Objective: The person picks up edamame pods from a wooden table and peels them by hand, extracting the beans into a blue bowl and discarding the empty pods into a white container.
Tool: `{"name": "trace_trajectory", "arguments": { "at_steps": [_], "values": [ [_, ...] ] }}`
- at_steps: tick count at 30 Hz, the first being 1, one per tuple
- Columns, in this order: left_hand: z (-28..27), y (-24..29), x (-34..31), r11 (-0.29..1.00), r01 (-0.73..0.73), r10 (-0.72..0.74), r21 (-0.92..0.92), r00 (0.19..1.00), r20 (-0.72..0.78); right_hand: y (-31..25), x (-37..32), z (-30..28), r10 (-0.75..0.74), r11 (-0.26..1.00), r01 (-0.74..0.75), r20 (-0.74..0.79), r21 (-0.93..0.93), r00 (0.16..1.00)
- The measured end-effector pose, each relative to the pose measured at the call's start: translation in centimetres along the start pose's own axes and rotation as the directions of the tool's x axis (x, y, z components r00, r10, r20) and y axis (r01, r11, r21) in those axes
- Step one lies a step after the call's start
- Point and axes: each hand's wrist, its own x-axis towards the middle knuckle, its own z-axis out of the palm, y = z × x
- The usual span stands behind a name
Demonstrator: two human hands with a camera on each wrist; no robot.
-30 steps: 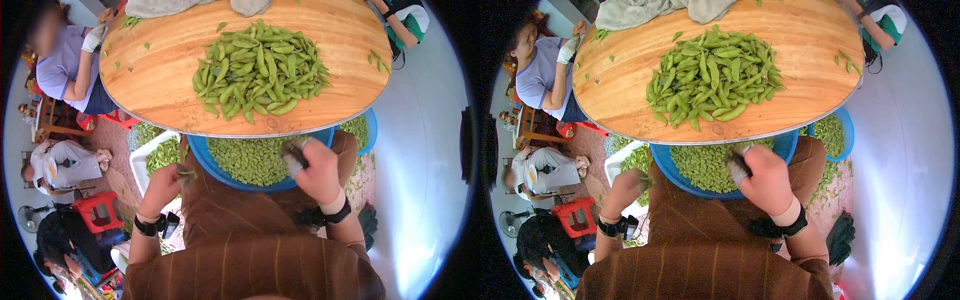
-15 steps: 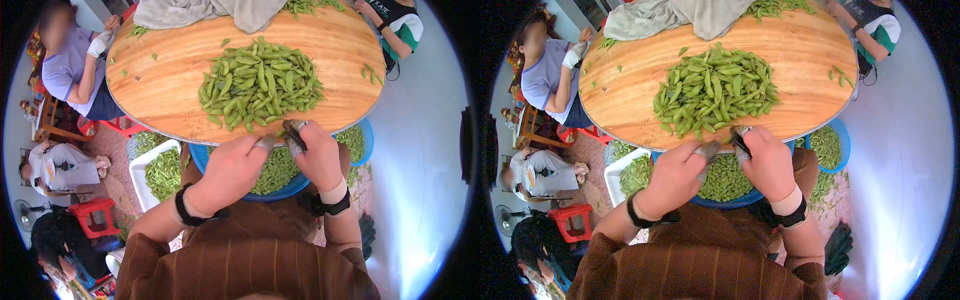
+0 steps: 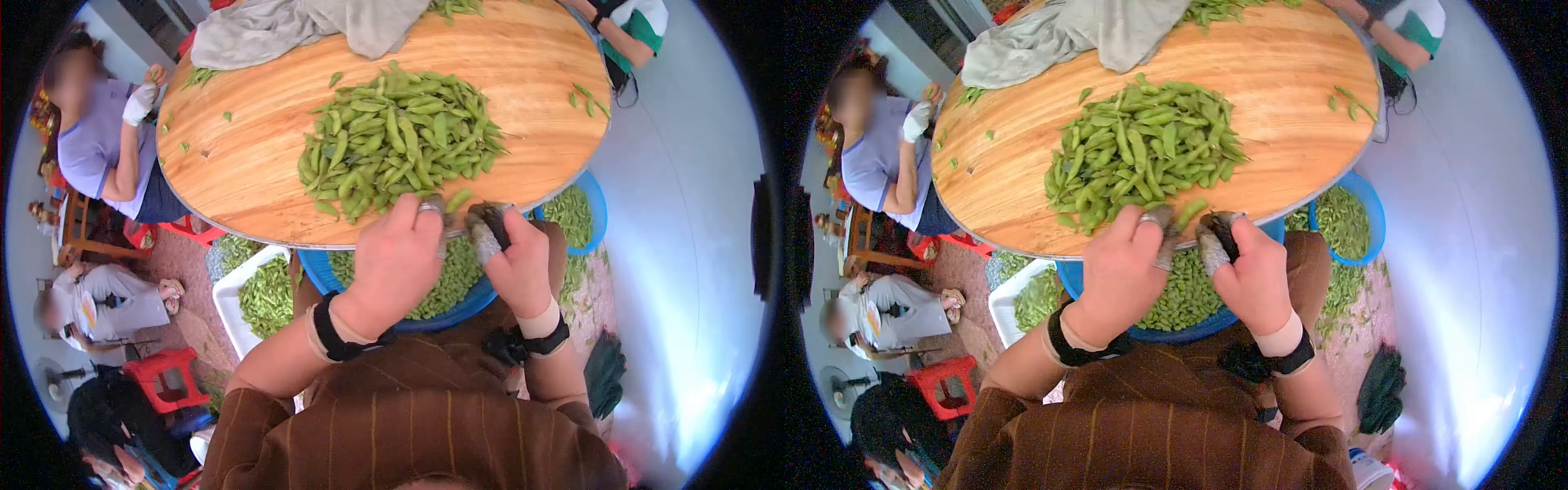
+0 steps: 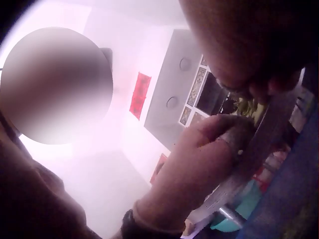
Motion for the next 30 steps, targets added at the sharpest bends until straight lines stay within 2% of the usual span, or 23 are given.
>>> {"name": "trace_trajectory", "arguments": {
  "at_steps": [2, 4, 5, 7, 8, 9, 11, 12, 13, 14, 16, 17, 18, 20, 21, 23, 24, 26, 27, 28, 30],
  "values": [
    [0.2, 0.0, 0.3, 0.997, 0.074, -0.073, 0.016, 0.997, -0.033, 0.0, 0.4, 0.6, -0.078, 0.996, 0.081, -0.061, 0.047, 0.995],
    [0.8, -0.1, 0.5, 0.999, 0.042, -0.041, -0.023, 0.998, 0.041, -0.2, 0.1, 0.9, 0.099, 0.974, -0.092, -0.024, 0.205, 0.995],
    [0.8, 0.0, 0.4, 0.996, 0.087, -0.087, 0.004, 0.996, 0.028, 0.2, -0.2, 0.8, 0.128, 0.972, -0.123, -0.013, 0.199, 0.992],
    [0.6, 0.2, 0.7, 0.998, 0.041, -0.039, -0.042, 0.998, 0.047, 0.2, -0.6, 0.6, 0.206, 0.951, -0.206, 0.026, 0.232, 0.978],
    [0.6, 0.3, 0.6, 0.997, 0.073, -0.073, -0.010, 0.997, 0.029, -0.2, -0.8, 0.5, 0.248, 0.929, -0.254, 0.056, 0.270, 0.967],
    [0.5, 0.3, 0.4, 0.996, 0.055, -0.054, -0.066, 0.998, 0.025, 0.0, -1.0, 0.9, 0.198, 0.942, -0.197, 0.022, 0.271, 0.980],
    [0.3, 0.4, -0.3, 0.987, 0.041, -0.047, -0.152, 0.998, -0.034, 0.2, -1.5, 1.3, 0.237, 0.928, -0.226, 0.001, 0.296, 0.972],
    [0.1, 0.5, -0.8, 0.981, 0.038, -0.054, -0.192, 0.995, -0.082, 0.3, -1.5, 1.2, 0.206, 0.928, -0.207, 0.037, 0.311, 0.978],
    [-0.6, 0.3, -1.3, 0.975, -0.006, -0.017, -0.222, 0.994, -0.104, 0.0, -1.7, 1.4, 0.219, 0.894, -0.220, 0.048, 0.389, 0.974],
    [-0.9, 0.5, -1.8, 0.979, 0.013, -0.037, -0.202, 0.992, -0.117, -0.3, -1.8, 1.6, 0.240, 0.855, -0.237, 0.054, 0.460, 0.969],
    [-1.1, 1.0, -2.7, 0.943, 0.099, -0.097, -0.316, 0.995, 0.021, 0.5, -2.1, 1.6, 0.240, 0.835, -0.262, 0.109, 0.485, 0.965],
    [-1.1, 0.9, -3.0, 0.914, 0.063, -0.084, -0.400, 0.996, -0.037, 0.6, -2.1, 1.6, 0.257, 0.814, -0.295, 0.144, 0.501, 0.956],
    [-1.1, 0.8, -3.3, 0.914, 0.063, -0.086, -0.400, 0.995, -0.041, 0.4, -2.2, 1.7, 0.254, 0.815, -0.293, 0.145, 0.500, 0.956],
    [-0.7, 0.6, -4.0, 0.857, 0.032, -0.033, -0.514, 0.999, 0.007, -0.3, -2.5, 1.8, 0.282, 0.622, -0.395, 0.277, 0.676, 0.918],
    [-0.4, 0.5, -4.3, 0.852, 0.026, -0.026, -0.523, 1.000, 0.007, -0.5, -2.6, 1.7, 0.290, 0.626, -0.394, 0.268, 0.673, 0.919],
    [0.1, -0.1, -4.8, 0.703, 0.064, -0.108, -0.708, 0.994, -0.017, -1.0, -2.7, 1.6, 0.266, 0.668, -0.393, 0.291, 0.632, 0.919],
    [0.2, -0.4, -5.0, 0.695, 0.053, -0.091, -0.717, 0.996, -0.015, -1.1, -2.8, 1.6, 0.276, 0.671, -0.388, 0.273, 0.632, 0.922],
    [0.0, -1.2, -5.7, 0.607, 0.228, -0.156, -0.761, 0.973, 0.167, -1.1, -3.1, 1.9, 0.198, 0.822, -0.292, 0.236, 0.490, 0.951],
    [-2.2, -1.5, -4.9, 0.401, 0.535, -0.097, -0.744, 0.832, 0.546, -1.3, -3.2, 2.0, 0.158, 0.837, -0.253, 0.229, 0.486, 0.961],
    [-2.6, -2.2, -4.7, 0.398, 0.533, -0.078, -0.747, 0.831, 0.551, -1.6, -3.0, 2.1, 0.172, 0.838, -0.257, 0.214, 0.481, 0.962],
    [-2.5, -2.5, -4.8, 0.192, 0.723, -0.004, -0.664, 0.677, 0.736, -2.4, -2.8, 2.1, 0.224, 0.826, -0.358, 0.329, 0.435, 0.917]
  ]
}}
